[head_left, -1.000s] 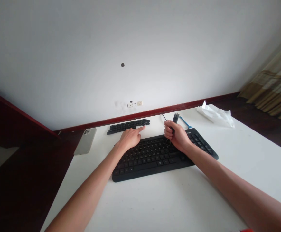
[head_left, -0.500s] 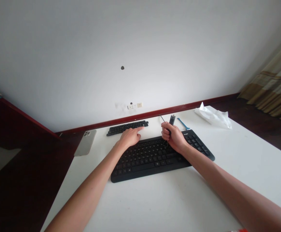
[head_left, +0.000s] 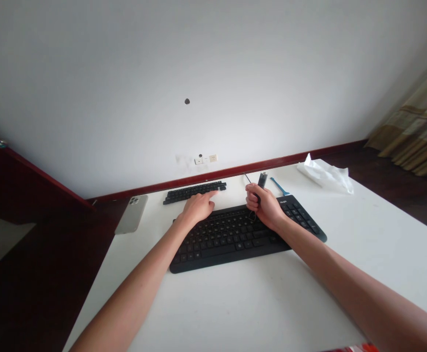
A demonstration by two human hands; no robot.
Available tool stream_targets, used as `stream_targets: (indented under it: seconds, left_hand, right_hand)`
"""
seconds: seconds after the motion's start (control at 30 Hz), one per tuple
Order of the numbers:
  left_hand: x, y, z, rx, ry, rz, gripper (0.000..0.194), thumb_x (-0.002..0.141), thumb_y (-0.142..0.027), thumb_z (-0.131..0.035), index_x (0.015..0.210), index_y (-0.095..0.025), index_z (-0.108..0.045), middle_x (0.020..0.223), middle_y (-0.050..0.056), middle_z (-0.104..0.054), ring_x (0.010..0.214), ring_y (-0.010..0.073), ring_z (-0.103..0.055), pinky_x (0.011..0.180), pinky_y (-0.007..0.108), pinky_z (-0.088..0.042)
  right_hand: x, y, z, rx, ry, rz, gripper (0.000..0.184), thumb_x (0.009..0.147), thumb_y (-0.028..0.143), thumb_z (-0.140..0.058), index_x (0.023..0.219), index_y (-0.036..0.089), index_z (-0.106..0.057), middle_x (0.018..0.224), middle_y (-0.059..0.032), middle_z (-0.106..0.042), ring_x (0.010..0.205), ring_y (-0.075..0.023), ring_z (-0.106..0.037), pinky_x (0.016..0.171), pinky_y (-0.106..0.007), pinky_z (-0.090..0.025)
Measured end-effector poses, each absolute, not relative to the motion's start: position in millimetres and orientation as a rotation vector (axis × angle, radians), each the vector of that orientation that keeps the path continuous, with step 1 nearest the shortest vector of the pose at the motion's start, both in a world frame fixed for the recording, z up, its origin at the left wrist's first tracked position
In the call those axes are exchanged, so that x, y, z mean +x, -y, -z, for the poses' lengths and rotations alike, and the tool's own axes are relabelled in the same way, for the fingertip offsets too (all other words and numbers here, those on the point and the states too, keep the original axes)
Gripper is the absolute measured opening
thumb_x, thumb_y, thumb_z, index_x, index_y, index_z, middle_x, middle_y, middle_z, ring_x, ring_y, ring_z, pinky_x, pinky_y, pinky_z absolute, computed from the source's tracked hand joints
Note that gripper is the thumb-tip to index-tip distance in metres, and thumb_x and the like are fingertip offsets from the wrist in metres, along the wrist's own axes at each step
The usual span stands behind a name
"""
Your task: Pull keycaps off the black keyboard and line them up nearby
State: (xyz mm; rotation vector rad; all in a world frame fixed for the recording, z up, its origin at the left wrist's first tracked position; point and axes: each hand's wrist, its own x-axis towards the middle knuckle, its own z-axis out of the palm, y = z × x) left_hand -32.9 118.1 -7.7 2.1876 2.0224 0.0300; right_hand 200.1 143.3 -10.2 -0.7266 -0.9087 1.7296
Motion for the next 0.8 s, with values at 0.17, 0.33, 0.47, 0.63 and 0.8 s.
stream_targets:
  seconds: [0.17,0.33,0.47,0.63,0.8]
  left_hand:
    - [-32,-118,8,2.200,-2.023,-0.016,0.061,0.099,-0.023,-0.040,0.159,-0.034,-0.045,0.107,0.008,-0.079,0.100,0.0325,-0.075,0.086,0.041,-0.055]
    - [-31,-115,6,2.260,-2.002,-0.021,0.060,0.100,-0.020,-0.038,0.158,-0.035,-0.047,0.106,0.008,-0.079,0.095,0.0306,-0.076,0.082,0.039,-0.055]
    - [-25,-117,7,2.352,-1.897,-0.041,0.058,0.101,-0.022,-0.037,0.155,-0.040,-0.051,0.115,0.006,-0.079,0.101,0.0315,-0.076,0.085,0.039,-0.055]
    - [-15,-127,8,2.334,-1.908,-0.020,0.059,0.102,-0.022,-0.037,0.156,-0.040,-0.048,0.116,0.006,-0.078,0.102,0.0315,-0.075,0.087,0.040,-0.055]
    - [-14,-132,8,2.303,-1.941,0.002,0.059,0.101,-0.023,-0.039,0.158,-0.039,-0.046,0.114,0.007,-0.079,0.100,0.0314,-0.075,0.087,0.041,-0.055]
  right_hand:
    - [200,-142,9,-0.733,0.905,-1.731,0.029,0.082,0.029,-0.077,0.072,0.020,-0.051,0.061,0.0080,-0.028,0.051,-0.0072,-0.021,0.043,-0.023,-0.017]
    - [199,-143,9,-0.737,0.896,-1.734,0.029,0.082,0.030,-0.077,0.073,0.019,-0.052,0.060,0.0083,-0.028,0.050,-0.0067,-0.022,0.044,-0.023,-0.017]
    - [199,-144,9,-0.729,0.903,-1.735,0.030,0.082,0.030,-0.077,0.073,0.019,-0.051,0.060,0.0085,-0.028,0.050,-0.0065,-0.021,0.044,-0.023,-0.016]
    - [200,-143,9,-0.740,0.886,-1.741,0.029,0.080,0.029,-0.078,0.074,0.020,-0.050,0.060,0.0084,-0.028,0.050,-0.0069,-0.022,0.044,-0.023,-0.017]
    - [199,-143,8,-0.747,0.893,-1.743,0.029,0.080,0.029,-0.077,0.074,0.020,-0.050,0.060,0.0086,-0.028,0.050,-0.0066,-0.022,0.044,-0.023,-0.017]
